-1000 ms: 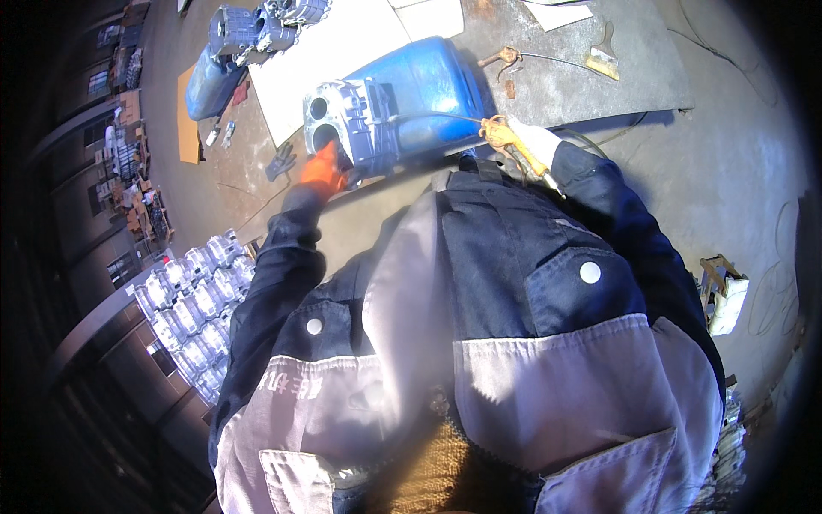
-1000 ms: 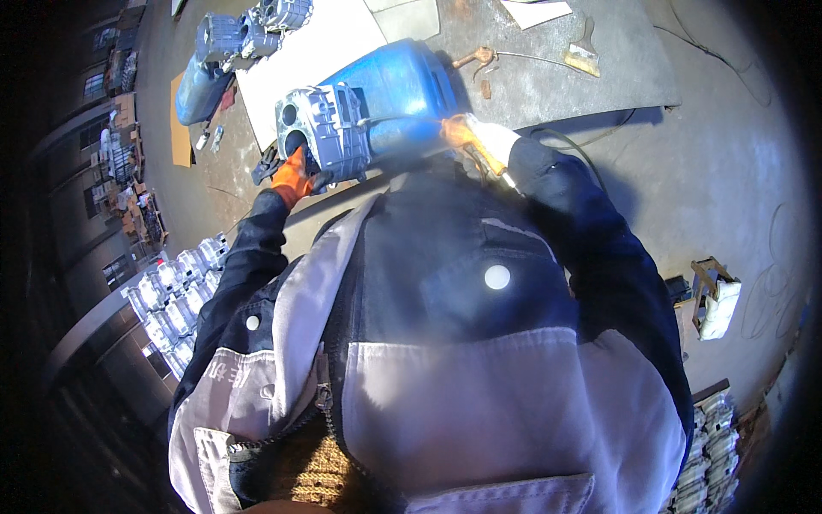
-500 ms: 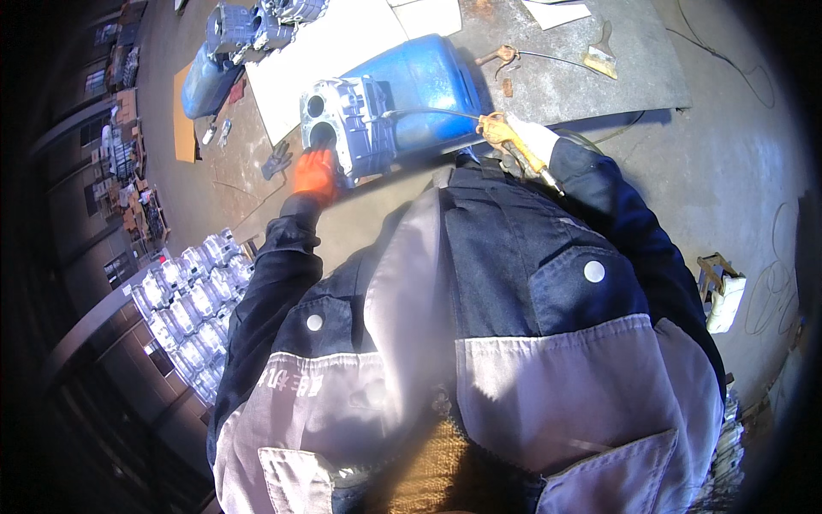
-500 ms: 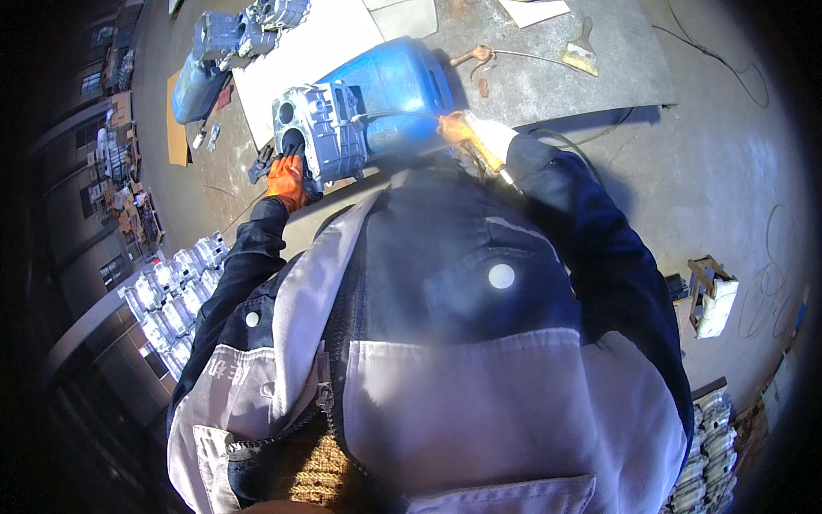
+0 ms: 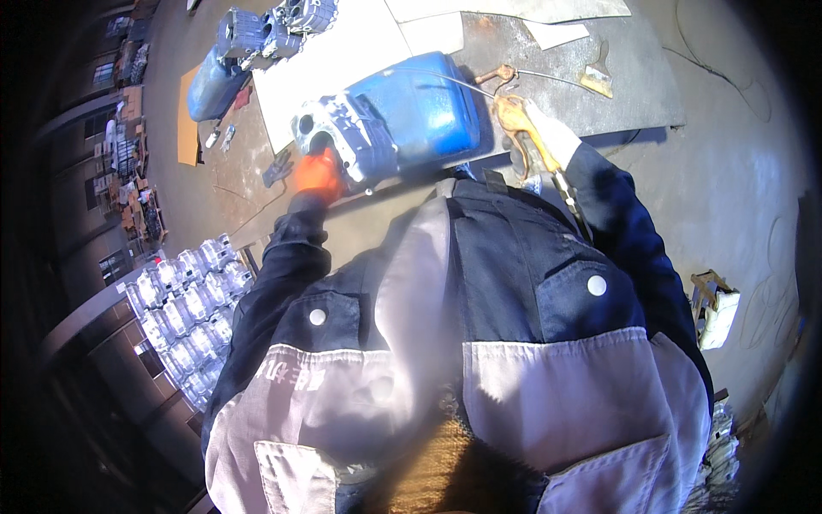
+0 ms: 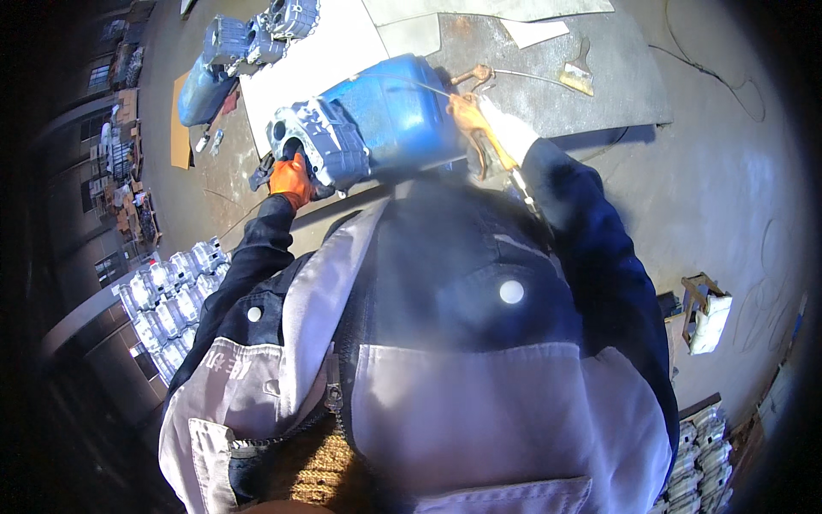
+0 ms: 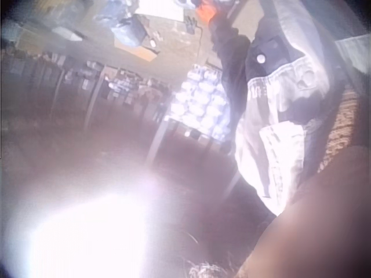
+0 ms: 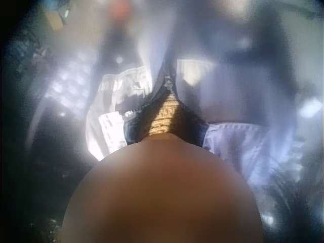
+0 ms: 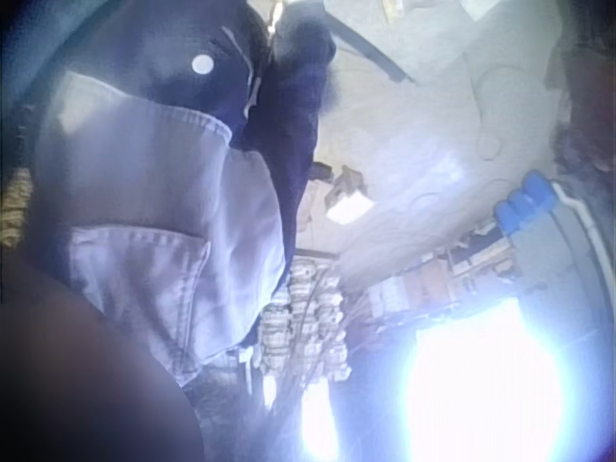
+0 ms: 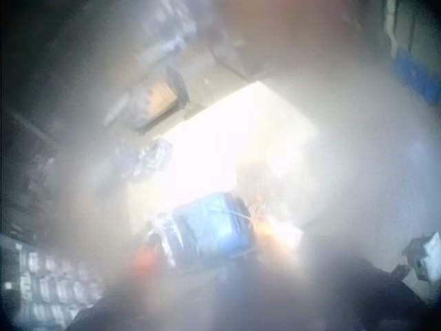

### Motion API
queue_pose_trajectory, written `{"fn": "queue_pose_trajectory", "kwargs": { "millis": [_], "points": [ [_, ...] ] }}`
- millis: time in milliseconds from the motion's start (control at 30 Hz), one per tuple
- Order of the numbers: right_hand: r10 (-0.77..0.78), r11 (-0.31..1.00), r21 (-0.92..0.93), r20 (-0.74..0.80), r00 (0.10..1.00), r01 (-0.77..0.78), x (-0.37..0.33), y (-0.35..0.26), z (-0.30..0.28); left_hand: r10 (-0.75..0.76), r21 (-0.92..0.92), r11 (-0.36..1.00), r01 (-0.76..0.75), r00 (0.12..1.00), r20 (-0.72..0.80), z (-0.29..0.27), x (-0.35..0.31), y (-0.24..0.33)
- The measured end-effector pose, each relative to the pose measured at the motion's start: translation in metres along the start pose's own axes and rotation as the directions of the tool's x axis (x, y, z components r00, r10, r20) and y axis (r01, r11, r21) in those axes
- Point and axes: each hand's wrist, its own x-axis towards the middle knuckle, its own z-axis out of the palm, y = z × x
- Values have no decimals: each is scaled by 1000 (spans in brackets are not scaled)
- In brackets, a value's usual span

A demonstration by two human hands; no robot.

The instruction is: The person repeatedly picks up metal engine blocks, sprays them with a handheld spray gun, and places them back on the work surface. The person handles each part one at a time, rotating them to spray different sides before setting them down.

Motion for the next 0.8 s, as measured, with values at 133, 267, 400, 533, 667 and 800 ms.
{"fn": "queue_pose_trajectory", "kwargs": {
  "millis": [133,267,400,533,667,800],
  "points": [
    [135,959,-237,-102,986,-156,-51,-15,-5,-400,-240,885,399,915,44,8,41,24],
    [300,914,-242,-141,943,-327,-89,-20,-1,-212,-485,838,251,968,134,22,66,-3],
    [193,970,146,5,981,-192,-72,-19,18,-221,-606,779,162,975,-24,52,35,-29],
    [14,995,100,126,992,-27,-37,-25,56,53,-191,978,-81,987,-150,82,7,-45],
    [-430,674,-549,252,867,494,-19,-26,110,135,-263,939,-222,940,-312,100,12,-63],
    [-202,975,-111,-61,977,195,-4,-20,154,176,-462,851,-248,965,-194,107,28,-74]
  ]
}}
